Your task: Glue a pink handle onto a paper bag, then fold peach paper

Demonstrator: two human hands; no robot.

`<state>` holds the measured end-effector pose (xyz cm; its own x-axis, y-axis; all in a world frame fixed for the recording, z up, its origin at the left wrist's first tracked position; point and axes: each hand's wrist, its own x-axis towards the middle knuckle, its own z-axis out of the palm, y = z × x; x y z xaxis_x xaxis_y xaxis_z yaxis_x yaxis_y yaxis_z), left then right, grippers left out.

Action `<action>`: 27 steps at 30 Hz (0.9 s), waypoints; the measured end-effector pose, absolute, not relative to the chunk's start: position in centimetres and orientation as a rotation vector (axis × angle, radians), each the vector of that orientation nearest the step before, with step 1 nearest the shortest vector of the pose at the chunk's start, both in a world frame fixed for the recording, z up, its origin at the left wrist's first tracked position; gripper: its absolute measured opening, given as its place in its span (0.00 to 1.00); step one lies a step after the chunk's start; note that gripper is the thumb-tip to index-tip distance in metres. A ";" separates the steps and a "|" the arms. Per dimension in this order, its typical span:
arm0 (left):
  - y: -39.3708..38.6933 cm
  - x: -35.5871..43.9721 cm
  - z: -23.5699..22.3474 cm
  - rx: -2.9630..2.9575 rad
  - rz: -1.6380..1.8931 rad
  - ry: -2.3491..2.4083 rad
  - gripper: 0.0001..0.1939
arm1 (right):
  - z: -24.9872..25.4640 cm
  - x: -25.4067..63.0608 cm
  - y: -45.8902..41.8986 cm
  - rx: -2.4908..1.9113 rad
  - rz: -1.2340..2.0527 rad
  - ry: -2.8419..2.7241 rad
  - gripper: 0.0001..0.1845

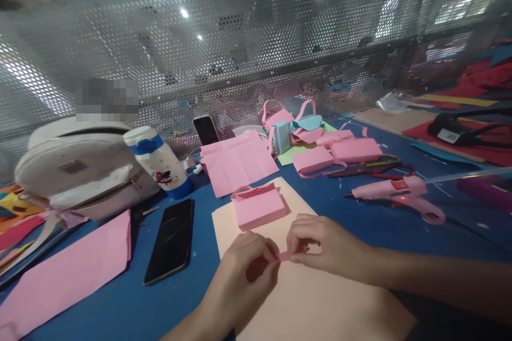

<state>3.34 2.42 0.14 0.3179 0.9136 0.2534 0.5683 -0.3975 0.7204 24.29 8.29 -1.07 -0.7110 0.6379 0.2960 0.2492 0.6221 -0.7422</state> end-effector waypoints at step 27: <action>2.6 4.2 -0.3 1.607 0.947 1.344 0.03 | -0.5 23.6 7.8 -0.860 0.955 -2.265 0.06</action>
